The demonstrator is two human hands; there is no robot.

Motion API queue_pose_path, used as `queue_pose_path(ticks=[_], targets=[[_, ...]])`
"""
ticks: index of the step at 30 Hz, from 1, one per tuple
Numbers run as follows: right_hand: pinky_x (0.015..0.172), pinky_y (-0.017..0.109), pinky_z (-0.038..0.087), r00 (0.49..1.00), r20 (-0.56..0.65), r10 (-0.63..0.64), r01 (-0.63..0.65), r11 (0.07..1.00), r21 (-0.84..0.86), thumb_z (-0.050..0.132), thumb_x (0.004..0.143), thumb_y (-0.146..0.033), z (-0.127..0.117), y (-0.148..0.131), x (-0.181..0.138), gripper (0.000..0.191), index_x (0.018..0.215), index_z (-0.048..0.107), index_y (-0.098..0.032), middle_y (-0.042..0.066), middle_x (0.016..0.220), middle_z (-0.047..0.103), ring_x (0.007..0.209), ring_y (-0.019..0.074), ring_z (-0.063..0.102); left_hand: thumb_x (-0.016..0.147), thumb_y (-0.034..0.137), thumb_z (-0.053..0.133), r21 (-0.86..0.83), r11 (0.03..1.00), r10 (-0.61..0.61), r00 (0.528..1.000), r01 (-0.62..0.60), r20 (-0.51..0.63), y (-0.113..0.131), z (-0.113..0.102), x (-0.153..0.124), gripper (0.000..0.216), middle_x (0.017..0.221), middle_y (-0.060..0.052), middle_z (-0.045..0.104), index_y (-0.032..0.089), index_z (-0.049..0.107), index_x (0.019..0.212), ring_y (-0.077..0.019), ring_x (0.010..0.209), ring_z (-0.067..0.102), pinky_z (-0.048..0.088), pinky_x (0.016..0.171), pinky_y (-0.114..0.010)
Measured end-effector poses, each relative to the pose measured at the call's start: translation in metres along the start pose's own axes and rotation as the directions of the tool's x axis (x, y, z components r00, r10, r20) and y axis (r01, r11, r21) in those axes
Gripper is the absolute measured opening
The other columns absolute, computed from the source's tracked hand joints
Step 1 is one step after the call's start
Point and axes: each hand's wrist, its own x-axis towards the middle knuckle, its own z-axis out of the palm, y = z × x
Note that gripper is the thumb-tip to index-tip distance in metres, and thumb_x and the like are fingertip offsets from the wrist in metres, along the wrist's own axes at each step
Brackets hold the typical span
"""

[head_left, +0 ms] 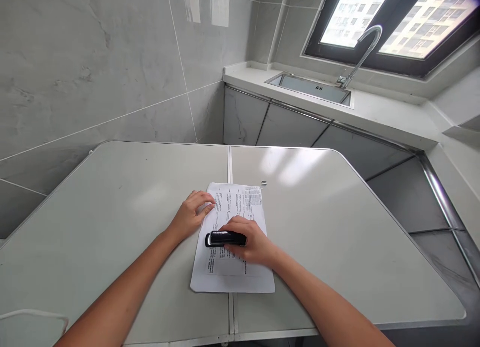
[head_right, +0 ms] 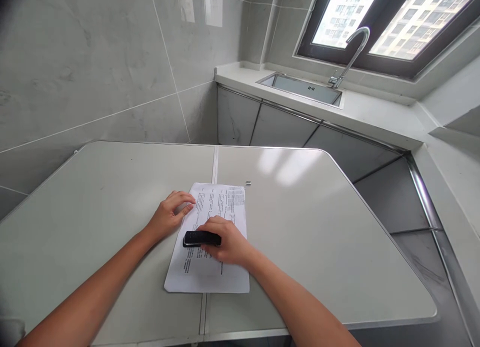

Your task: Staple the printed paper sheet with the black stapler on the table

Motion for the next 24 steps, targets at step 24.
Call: queue_pose_path(ticks=[24], targets=[[0.089,0.036,0.057,0.959,-0.278,0.056,-0.126,0.962,-0.244,0.067,0.091,-0.018,-0.064,0.013,-0.013,0.037,0.126,0.066,-0.029,0.004,0.112,0.075,0.099,0.0218,0.071,0.107,0.042,0.048,0.414,0.904,0.006,0.973,-0.104,0.231,-0.002,0.022,-0.008,0.05,0.169,-0.012,0.034,0.024,0.049,0.154,-0.034,0.158,0.027,0.028,0.128,-0.059]])
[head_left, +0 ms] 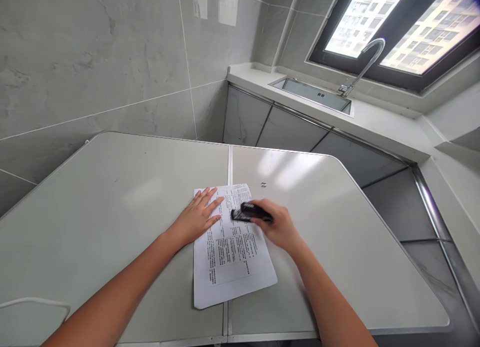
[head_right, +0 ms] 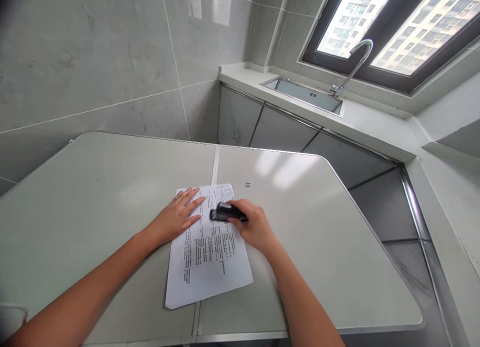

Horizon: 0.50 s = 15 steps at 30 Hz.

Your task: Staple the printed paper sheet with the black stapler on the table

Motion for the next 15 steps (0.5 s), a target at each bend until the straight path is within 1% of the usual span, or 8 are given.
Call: queue_pose_path(ticks=[2,3,4,5,7,10,12,15], targets=[[0.089,0.038,0.056,0.985,-0.154,0.072,-0.09,0.99,-0.112,0.065,0.091,-0.019,-0.018,0.017,0.003,0.037,0.126,0.067,-0.03,0.004,0.113,0.075,0.1,0.0235,0.071,0.108,0.047,0.046,-0.004,1.0,0.002,0.999,-0.002,0.046,-0.003,0.0,-0.001,0.053,0.171,-0.01,0.032,0.026,0.047,0.156,-0.0344,0.16,0.023,0.027,0.129,-0.059],[0.089,0.039,0.056,0.975,-0.197,0.098,-0.13,0.979,-0.156,0.064,0.091,-0.019,-0.025,0.025,0.004,0.037,0.126,0.068,-0.03,0.004,0.113,0.075,0.1,0.0241,0.071,0.108,0.048,0.044,-0.01,1.0,0.003,0.998,-0.003,0.061,-0.005,-0.001,-0.002,0.053,0.171,-0.01,0.032,0.026,0.048,0.156,-0.0339,0.16,0.022,0.026,0.129,-0.059],[0.089,0.04,0.056,0.971,-0.208,0.118,-0.157,0.97,-0.184,0.065,0.091,-0.02,-0.032,0.032,0.004,0.038,0.126,0.068,-0.03,0.004,0.112,0.075,0.099,0.0245,0.071,0.109,0.049,0.043,-0.017,1.0,0.005,0.998,-0.004,0.07,-0.007,-0.001,-0.002,0.052,0.171,-0.009,0.032,0.026,0.048,0.156,-0.0334,0.16,0.021,0.025,0.129,-0.058],[0.087,0.04,0.056,0.974,-0.182,0.136,-0.171,0.966,-0.194,0.065,0.09,-0.02,-0.037,0.038,0.004,0.038,0.126,0.069,-0.031,0.003,0.112,0.075,0.098,0.0246,0.07,0.109,0.049,0.042,-0.025,1.0,0.008,0.997,-0.006,0.073,-0.008,-0.002,-0.002,0.052,0.171,-0.008,0.032,0.027,0.048,0.156,-0.0328,0.161,0.021,0.025,0.13,-0.058],[0.083,0.039,0.057,0.987,-0.054,0.152,-0.159,0.973,-0.168,0.066,0.09,-0.022,-0.044,0.046,0.002,0.036,0.125,0.07,-0.031,0.003,0.109,0.075,0.093,0.024,0.07,0.109,0.049,0.042,-0.036,0.999,0.012,0.998,-0.009,0.066,-0.01,-0.002,-0.003,0.052,0.171,-0.007,0.032,0.028,0.048,0.156,-0.0319,0.161,0.02,0.024,0.13,-0.057],[0.083,0.038,0.058,0.988,0.124,0.097,-0.088,0.993,-0.076,0.067,0.091,-0.024,-0.048,0.046,0.0,0.032,0.123,0.071,-0.03,0.004,0.108,0.075,0.091,0.0234,0.07,0.109,0.05,0.042,-0.043,0.999,0.01,0.998,-0.008,0.054,-0.01,-0.001,-0.003,0.052,0.171,-0.007,0.032,0.028,0.048,0.155,-0.0317,0.161,0.02,0.023,0.131,-0.057],[0.086,0.039,0.058,0.981,0.185,0.057,-0.054,0.998,-0.024,0.067,0.092,-0.023,-0.046,0.043,0.0,0.032,0.123,0.071,-0.031,0.004,0.111,0.075,0.094,0.0233,0.071,0.109,0.049,0.043,-0.048,0.999,0.008,0.998,-0.005,0.054,-0.009,-0.001,-0.003,0.051,0.17,-0.007,0.033,0.028,0.049,0.155,-0.0318,0.161,0.02,0.023,0.131,-0.057],[0.088,0.039,0.058,0.973,0.229,0.033,-0.039,0.999,0.02,0.069,0.093,-0.023,-0.04,0.039,0.001,0.033,0.124,0.071,-0.031,0.004,0.114,0.074,0.097,0.0231,0.07,0.109,0.048,0.043,-0.055,0.998,0.018,0.998,-0.015,0.062,-0.009,-0.002,-0.004,0.051,0.17,-0.007,0.034,0.027,0.049,0.155,-0.0313,0.161,0.02,0.023,0.131,-0.056]])
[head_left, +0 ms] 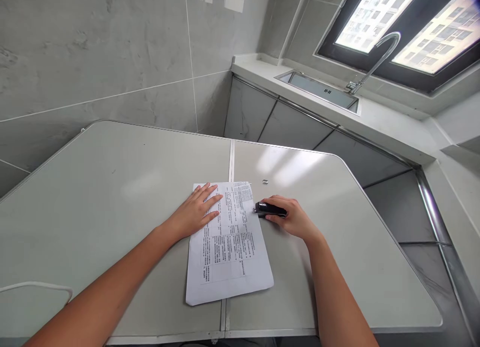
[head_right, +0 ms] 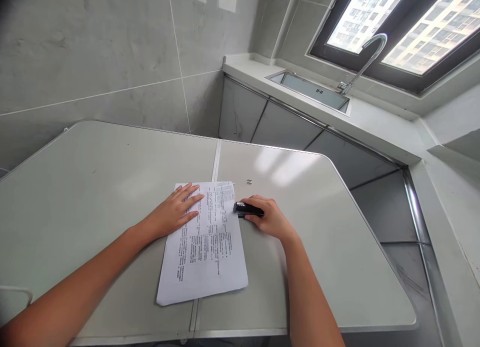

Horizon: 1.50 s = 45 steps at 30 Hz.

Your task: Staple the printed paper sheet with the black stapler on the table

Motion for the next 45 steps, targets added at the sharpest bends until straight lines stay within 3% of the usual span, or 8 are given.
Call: queue_pose_path(ticks=[7,13,25,31,34,45], targets=[[0.092,0.043,0.057,0.996,-0.077,-0.05,0.046,0.998,-0.053,0.068,0.098,-0.032,0.017,-0.003,0.007,0.044,0.142,0.063,-0.034,0.005,0.113,0.074,0.099,0.0222,0.068,0.105,0.044,0.051,-0.035,0.998,0.047,0.999,-0.047,-0.001,0.004,-0.006,-0.002,0.048,0.167,-0.007,0.039,0.028,0.055,0.15,-0.0324,0.159,0.027,0.025,0.13,-0.057],[0.092,0.045,0.056,0.988,-0.082,-0.13,0.126,0.991,-0.054,0.054,0.105,-0.027,0.022,-0.004,0.006,0.038,0.141,0.064,-0.037,0.005,0.115,0.075,0.1,0.0214,0.068,0.105,0.043,0.053,-0.054,0.998,0.036,0.999,-0.036,-0.011,0.007,-0.006,-0.001,0.046,0.166,-0.007,0.04,0.028,0.057,0.148,-0.0333,0.157,0.03,0.026,0.129,-0.059],[0.09,0.047,0.055,0.994,-0.091,-0.057,0.046,0.992,-0.119,0.053,0.106,-0.023,0.027,-0.017,0.005,0.041,0.142,0.064,-0.039,0.003,0.116,0.075,0.099,0.0234,0.066,0.103,0.043,0.056,-0.036,0.999,0.038,0.999,-0.039,-0.01,0.008,-0.006,-0.001,0.047,0.166,-0.009,0.041,0.026,0.057,0.148,-0.0337,0.157,0.03,0.026,0.129,-0.06],[0.083,0.041,0.06,0.979,-0.202,0.017,-0.022,1.0,-0.022,0.056,0.103,-0.026,0.021,-0.015,0.004,0.037,0.135,0.07,-0.037,0.004,0.121,0.074,0.103,0.0231,0.07,0.103,0.044,0.057,-0.053,0.998,0.041,0.999,-0.042,-0.025,0.007,-0.004,-0.002,0.047,0.165,-0.008,0.041,0.027,0.056,0.148,-0.0342,0.156,0.031,0.026,0.129,-0.06],[0.077,0.039,0.06,0.982,-0.187,0.035,-0.035,0.999,0.0,0.057,0.102,-0.026,0.019,-0.014,0.004,0.036,0.134,0.071,-0.037,0.004,0.12,0.074,0.104,0.0231,0.07,0.103,0.043,0.056,-0.046,0.998,0.04,0.999,-0.041,-0.02,0.008,-0.004,-0.002,0.048,0.165,-0.008,0.041,0.027,0.056,0.148,-0.034,0.156,0.03,0.027,0.129,-0.06],[0.09,0.048,0.058,0.989,-0.144,-0.034,0.023,0.997,-0.079,0.054,0.101,-0.017,0.029,-0.023,0.004,0.044,0.137,0.068,-0.04,0.003,0.118,0.074,0.103,0.0237,0.068,0.102,0.042,0.059,-0.085,0.995,0.04,0.998,-0.043,-0.043,0.007,-0.003,-0.001,0.046,0.164,-0.009,0.043,0.027,0.059,0.145,-0.0355,0.155,0.032,0.027,0.128,-0.061]])
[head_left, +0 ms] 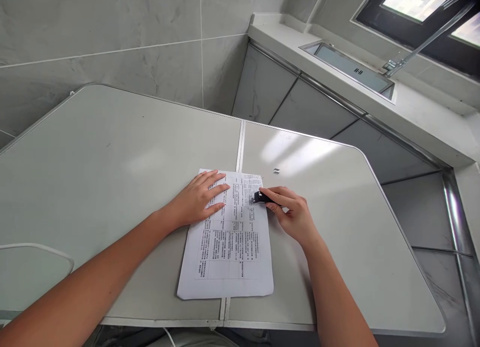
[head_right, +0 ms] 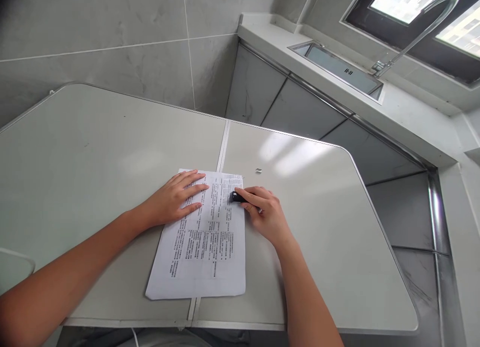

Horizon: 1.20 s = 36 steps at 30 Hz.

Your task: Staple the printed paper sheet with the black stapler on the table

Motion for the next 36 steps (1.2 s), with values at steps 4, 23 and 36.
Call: queue_pose_path(ticks=[4,23,36], targets=[[0.091,0.05,0.058,1.0,-0.01,0.016,-0.017,0.997,-0.069,0.053,0.101,-0.017,0.0008,-0.0014,-0.0016,0.046,0.137,0.068,-0.04,0.004,0.118,0.074,0.103,0.0251,0.068,0.101,0.042,0.059,-0.021,1.0,-0.006,1.0,0.006,-0.002,0.0008,-0.001,0.0007,0.045,0.162,-0.008,0.045,0.027,0.059,0.144,-0.0356,0.154,0.034,0.027,0.127,-0.061],[0.091,0.051,0.053,1.0,0.005,0.03,-0.029,0.993,-0.114,0.054,0.1,-0.018,0.0049,-0.0032,-0.0005,0.043,0.134,0.07,-0.04,0.003,0.115,0.073,0.101,0.0258,0.066,0.102,0.042,0.058,-0.005,1.0,0.0,1.0,0.0,-0.003,0.0019,-0.0008,0.001,0.044,0.162,-0.01,0.045,0.026,0.059,0.143,-0.0346,0.154,0.034,0.027,0.127,-0.059],[0.09,0.047,0.052,0.998,0.002,0.065,-0.065,0.993,-0.102,0.055,0.101,-0.018,0.0057,-0.0048,-0.0006,0.042,0.134,0.069,-0.04,0.002,0.115,0.073,0.101,0.0243,0.065,0.101,0.04,0.061,0.012,1.0,0.014,1.0,-0.014,0.001,0.0017,-0.0008,0.0011,0.045,0.159,-0.013,0.047,0.022,0.059,0.142,-0.0372,0.153,0.035,0.029,0.125,-0.061]])
